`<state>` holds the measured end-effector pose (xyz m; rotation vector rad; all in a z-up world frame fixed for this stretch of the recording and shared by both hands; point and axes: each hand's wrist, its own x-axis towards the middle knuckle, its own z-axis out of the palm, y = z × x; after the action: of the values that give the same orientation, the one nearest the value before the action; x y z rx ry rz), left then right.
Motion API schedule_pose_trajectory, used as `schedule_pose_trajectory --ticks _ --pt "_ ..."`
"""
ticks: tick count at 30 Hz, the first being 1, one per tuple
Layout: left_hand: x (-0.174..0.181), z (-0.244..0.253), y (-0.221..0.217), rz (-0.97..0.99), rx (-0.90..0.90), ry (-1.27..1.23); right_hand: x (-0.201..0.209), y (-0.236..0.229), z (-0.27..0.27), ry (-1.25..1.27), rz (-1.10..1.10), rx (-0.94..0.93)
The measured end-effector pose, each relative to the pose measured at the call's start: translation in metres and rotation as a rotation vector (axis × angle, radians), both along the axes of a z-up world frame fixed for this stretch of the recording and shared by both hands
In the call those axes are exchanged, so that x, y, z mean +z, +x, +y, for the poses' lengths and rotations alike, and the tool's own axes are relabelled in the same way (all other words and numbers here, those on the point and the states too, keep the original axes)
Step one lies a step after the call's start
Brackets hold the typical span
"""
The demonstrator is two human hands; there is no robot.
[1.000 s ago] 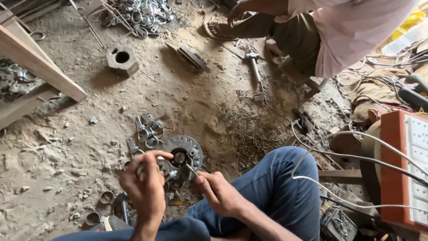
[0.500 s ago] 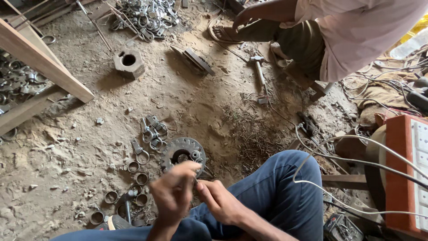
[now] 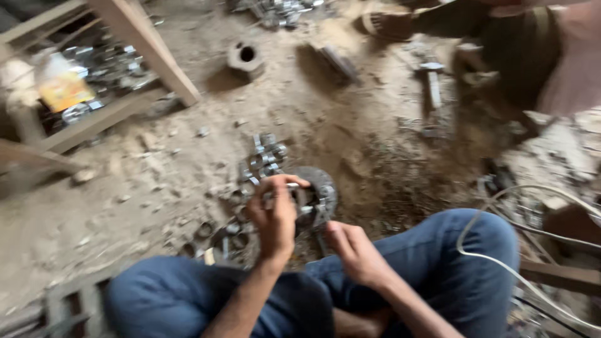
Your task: The person sits on the ground and assembles metal shackle-like components using a wrench and pliers. They tighten nuts on the shackles and place finished pieces on a nearby pile.
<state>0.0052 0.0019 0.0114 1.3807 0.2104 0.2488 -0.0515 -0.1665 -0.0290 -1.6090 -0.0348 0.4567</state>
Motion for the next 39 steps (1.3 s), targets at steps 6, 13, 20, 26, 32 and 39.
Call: schedule_pose_trajectory --ticks 6,13,20,26,32,39 --pt "0.012 -0.002 -0.008 -0.391 -0.217 0.459 -0.001 -0.006 -0.009 0.167 0.434 0.065" --pt "0.010 -0.011 -0.011 -0.344 -0.200 0.174 0.001 -0.009 0.007 0.122 0.064 -0.009" --pt "0.017 0.009 -0.006 0.415 -0.414 -0.854 0.034 0.006 -0.024 -0.357 -0.757 0.213" --pt "0.011 0.012 0.007 0.474 -0.309 -0.531 0.039 0.006 -0.018 -0.359 -0.605 0.193" --pt "0.006 0.019 0.002 -0.017 -0.140 -0.017 0.022 0.002 0.000 0.088 0.017 0.115" --pt "0.020 0.007 -0.012 -0.576 -0.373 0.535 -0.034 -0.022 -0.007 0.288 0.588 0.001"
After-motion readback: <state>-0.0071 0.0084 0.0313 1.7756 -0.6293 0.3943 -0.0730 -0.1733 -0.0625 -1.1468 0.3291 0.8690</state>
